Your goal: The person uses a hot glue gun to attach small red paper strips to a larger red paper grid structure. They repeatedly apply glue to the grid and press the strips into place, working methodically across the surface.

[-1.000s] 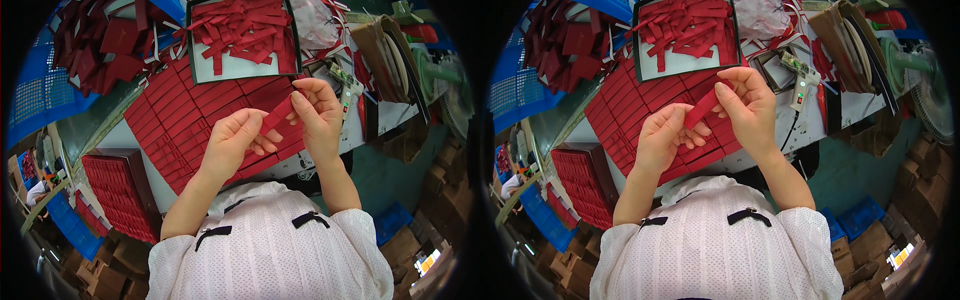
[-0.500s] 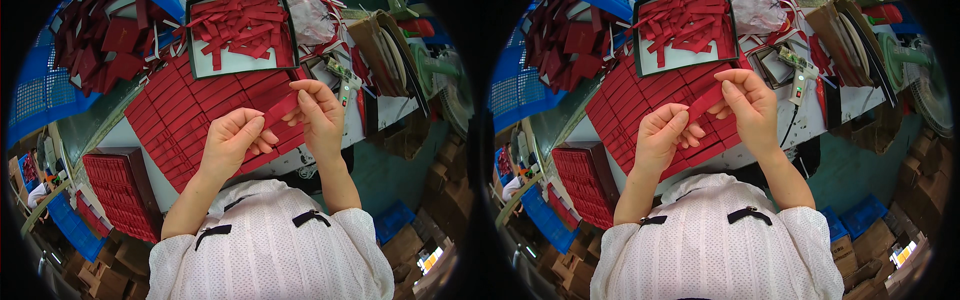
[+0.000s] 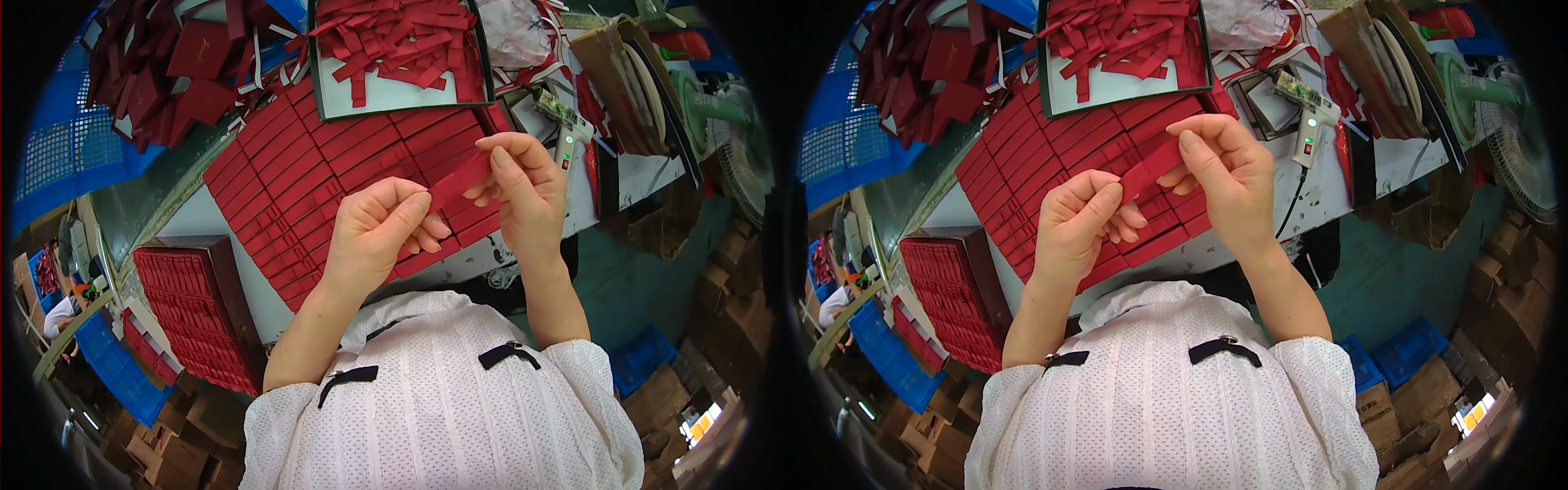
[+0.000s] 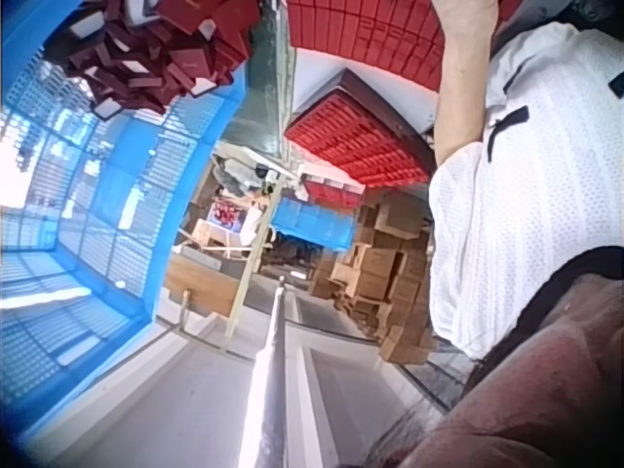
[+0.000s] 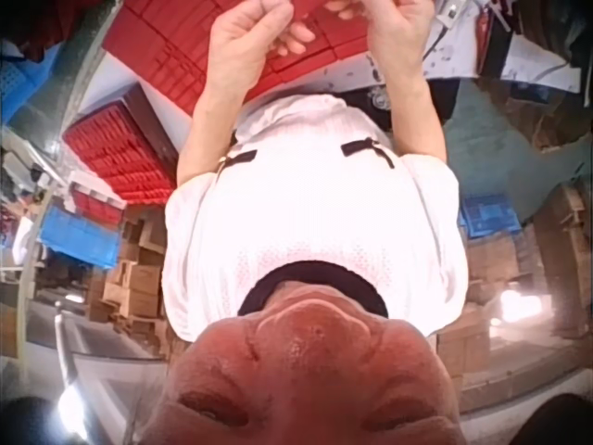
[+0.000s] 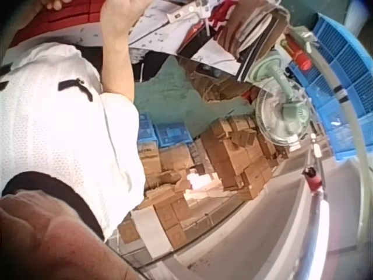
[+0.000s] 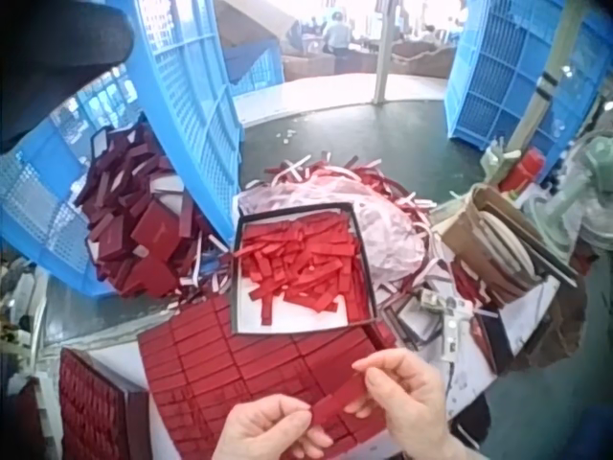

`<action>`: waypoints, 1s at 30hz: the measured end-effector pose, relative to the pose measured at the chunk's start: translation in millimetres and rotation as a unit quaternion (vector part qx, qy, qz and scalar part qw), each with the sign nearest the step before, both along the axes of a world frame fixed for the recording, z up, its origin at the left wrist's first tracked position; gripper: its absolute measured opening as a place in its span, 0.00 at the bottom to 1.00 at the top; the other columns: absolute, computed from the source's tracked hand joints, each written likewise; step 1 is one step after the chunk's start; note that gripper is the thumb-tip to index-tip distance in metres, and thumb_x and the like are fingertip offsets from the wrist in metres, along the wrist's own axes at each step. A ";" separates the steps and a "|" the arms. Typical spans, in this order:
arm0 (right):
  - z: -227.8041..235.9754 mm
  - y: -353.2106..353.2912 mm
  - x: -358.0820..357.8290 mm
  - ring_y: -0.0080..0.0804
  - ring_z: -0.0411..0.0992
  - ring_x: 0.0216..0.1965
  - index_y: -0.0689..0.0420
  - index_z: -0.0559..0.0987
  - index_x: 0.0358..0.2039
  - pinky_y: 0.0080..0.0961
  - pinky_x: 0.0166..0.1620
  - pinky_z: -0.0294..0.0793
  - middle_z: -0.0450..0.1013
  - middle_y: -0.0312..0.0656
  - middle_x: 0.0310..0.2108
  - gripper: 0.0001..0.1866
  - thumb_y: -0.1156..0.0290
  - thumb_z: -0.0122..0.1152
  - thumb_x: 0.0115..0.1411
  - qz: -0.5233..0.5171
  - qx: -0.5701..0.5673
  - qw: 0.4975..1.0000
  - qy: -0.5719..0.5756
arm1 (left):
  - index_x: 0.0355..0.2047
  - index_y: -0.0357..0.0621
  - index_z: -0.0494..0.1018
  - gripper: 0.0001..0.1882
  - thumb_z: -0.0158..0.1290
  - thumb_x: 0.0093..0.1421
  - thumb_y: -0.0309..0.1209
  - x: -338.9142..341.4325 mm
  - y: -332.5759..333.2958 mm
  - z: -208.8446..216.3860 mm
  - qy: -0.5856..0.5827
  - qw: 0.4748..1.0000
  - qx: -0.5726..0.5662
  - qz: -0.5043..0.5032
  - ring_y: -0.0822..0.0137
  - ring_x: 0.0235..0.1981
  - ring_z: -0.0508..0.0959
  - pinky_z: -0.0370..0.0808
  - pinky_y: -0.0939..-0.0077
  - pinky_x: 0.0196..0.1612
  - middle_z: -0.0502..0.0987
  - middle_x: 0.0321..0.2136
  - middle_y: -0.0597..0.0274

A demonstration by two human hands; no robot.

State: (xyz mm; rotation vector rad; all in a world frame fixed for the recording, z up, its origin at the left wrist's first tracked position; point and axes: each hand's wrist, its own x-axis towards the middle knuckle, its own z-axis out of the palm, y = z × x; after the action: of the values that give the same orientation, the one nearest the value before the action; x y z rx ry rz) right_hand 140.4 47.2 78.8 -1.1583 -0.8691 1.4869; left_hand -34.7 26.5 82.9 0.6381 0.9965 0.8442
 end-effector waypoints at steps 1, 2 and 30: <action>-0.6 0.2 -0.1 0.21 0.74 0.23 0.64 0.73 0.39 0.11 0.24 0.70 0.74 0.38 0.26 0.09 0.75 0.49 0.61 0.000 -0.005 1.000 0.003 | 0.35 0.37 0.71 0.08 0.44 0.63 0.28 -0.6 -0.4 -0.6 0.005 1.000 0.001 0.001 0.76 0.19 0.76 0.71 0.89 0.22 0.78 0.23 0.58; -1.3 0.2 0.1 0.21 0.74 0.23 0.64 0.73 0.39 0.11 0.24 0.70 0.74 0.39 0.26 0.09 0.75 0.49 0.61 0.001 -0.011 1.000 0.007 | 0.35 0.37 0.71 0.08 0.44 0.63 0.28 -1.3 -0.8 -1.0 0.010 1.000 0.001 0.002 0.76 0.19 0.76 0.71 0.89 0.21 0.78 0.23 0.58; -4.9 3.0 10.6 0.22 0.75 0.24 0.65 0.72 0.40 0.14 0.26 0.75 0.74 0.40 0.28 0.11 0.79 0.52 0.56 0.020 -0.031 0.999 0.019 | 0.32 0.37 0.72 0.06 0.50 0.60 0.27 -6.2 -6.2 4.3 0.040 0.999 0.006 0.026 0.78 0.20 0.76 0.69 0.90 0.22 0.78 0.23 0.61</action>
State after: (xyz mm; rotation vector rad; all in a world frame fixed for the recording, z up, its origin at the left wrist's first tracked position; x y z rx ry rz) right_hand 151.0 50.2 73.9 -1.1596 -0.8307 1.5736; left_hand -40.9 20.3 87.2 0.6633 1.0853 0.8774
